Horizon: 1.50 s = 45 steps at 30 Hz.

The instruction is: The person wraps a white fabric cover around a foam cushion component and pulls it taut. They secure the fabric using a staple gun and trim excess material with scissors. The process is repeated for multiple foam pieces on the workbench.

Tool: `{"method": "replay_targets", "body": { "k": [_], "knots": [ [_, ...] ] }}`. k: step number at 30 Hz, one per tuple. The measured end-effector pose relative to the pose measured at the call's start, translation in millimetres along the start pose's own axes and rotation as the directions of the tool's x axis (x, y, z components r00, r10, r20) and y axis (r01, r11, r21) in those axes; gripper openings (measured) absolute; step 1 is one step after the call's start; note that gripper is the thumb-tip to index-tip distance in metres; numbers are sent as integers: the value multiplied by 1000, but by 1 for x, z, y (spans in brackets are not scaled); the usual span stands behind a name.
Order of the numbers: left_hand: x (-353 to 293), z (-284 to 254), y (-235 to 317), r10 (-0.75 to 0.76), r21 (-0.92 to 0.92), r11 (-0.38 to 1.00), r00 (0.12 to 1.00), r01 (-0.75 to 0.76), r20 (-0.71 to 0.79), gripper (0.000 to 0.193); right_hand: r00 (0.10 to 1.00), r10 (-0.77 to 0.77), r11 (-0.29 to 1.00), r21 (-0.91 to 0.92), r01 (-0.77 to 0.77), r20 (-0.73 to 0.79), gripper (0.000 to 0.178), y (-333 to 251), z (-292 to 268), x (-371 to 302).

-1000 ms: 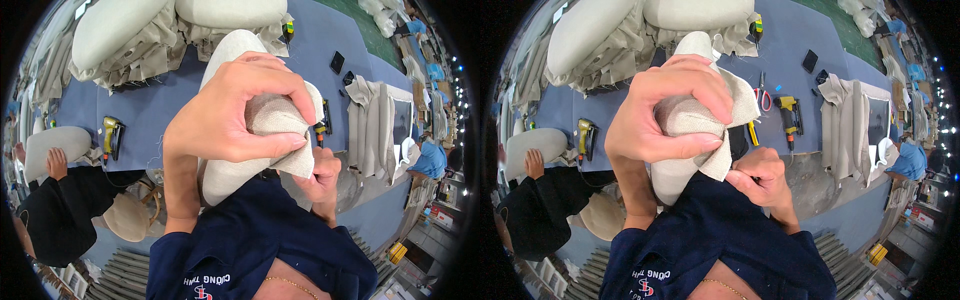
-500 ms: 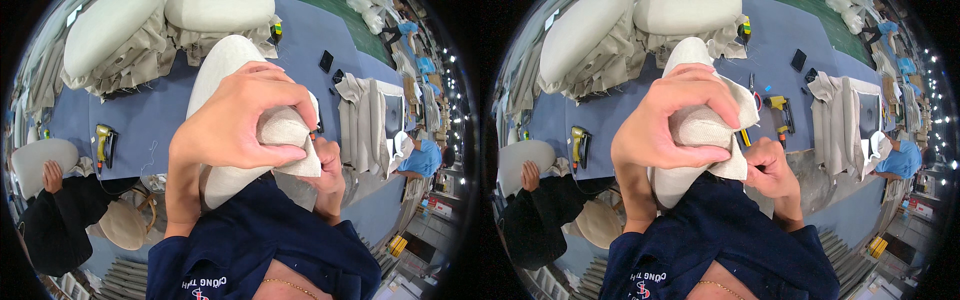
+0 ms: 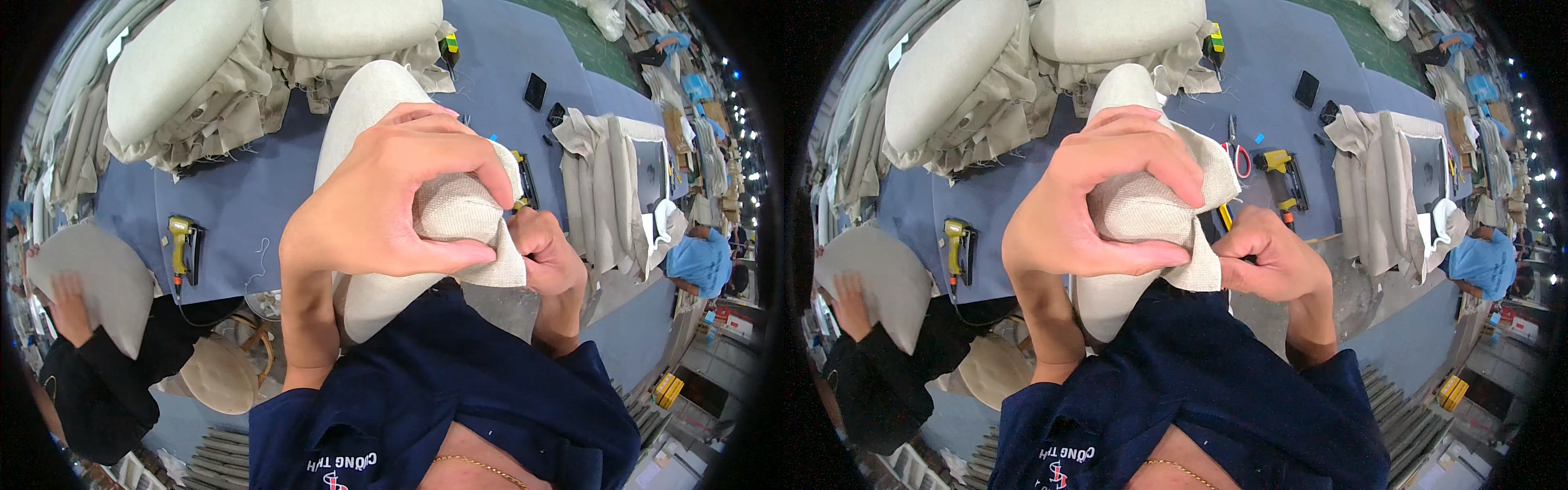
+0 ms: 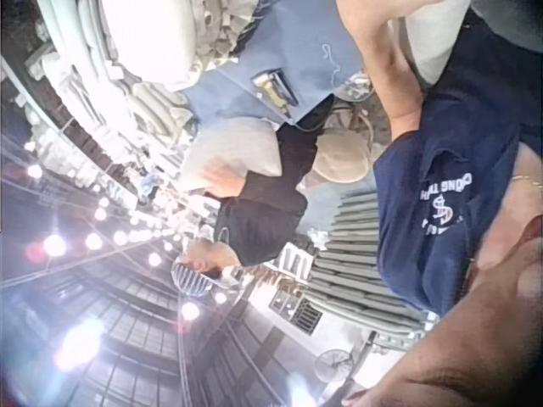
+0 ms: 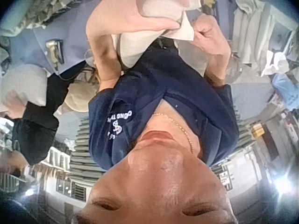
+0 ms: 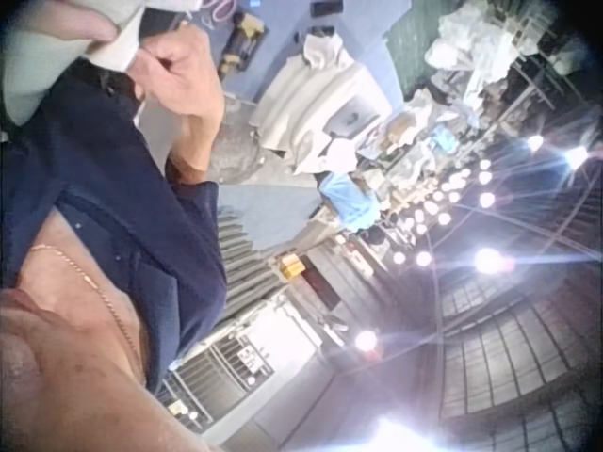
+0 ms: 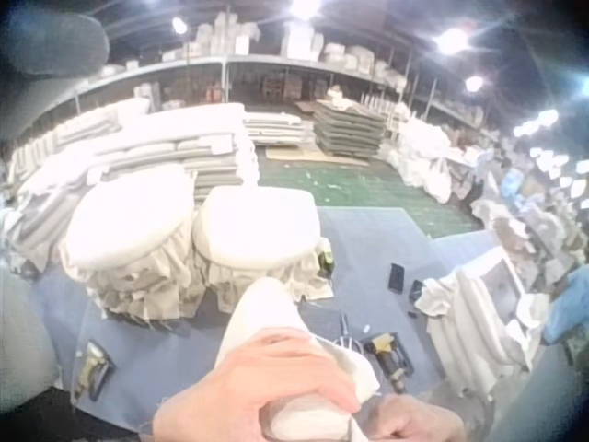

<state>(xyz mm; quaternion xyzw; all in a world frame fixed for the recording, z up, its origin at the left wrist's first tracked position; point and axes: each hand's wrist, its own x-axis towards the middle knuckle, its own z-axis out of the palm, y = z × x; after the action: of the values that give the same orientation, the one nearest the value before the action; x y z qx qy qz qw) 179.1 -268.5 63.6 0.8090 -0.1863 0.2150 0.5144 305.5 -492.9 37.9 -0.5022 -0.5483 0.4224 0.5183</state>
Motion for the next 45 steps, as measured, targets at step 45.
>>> {"method": "replay_targets", "body": {
  "k": [45],
  "knots": [
    [-50, -40, 22, 18, 8, 1000, 981, -16, -191, 34, 999, -39, 959, 282, 34, 15, 44, 22, 57, 23]
  ]
}}
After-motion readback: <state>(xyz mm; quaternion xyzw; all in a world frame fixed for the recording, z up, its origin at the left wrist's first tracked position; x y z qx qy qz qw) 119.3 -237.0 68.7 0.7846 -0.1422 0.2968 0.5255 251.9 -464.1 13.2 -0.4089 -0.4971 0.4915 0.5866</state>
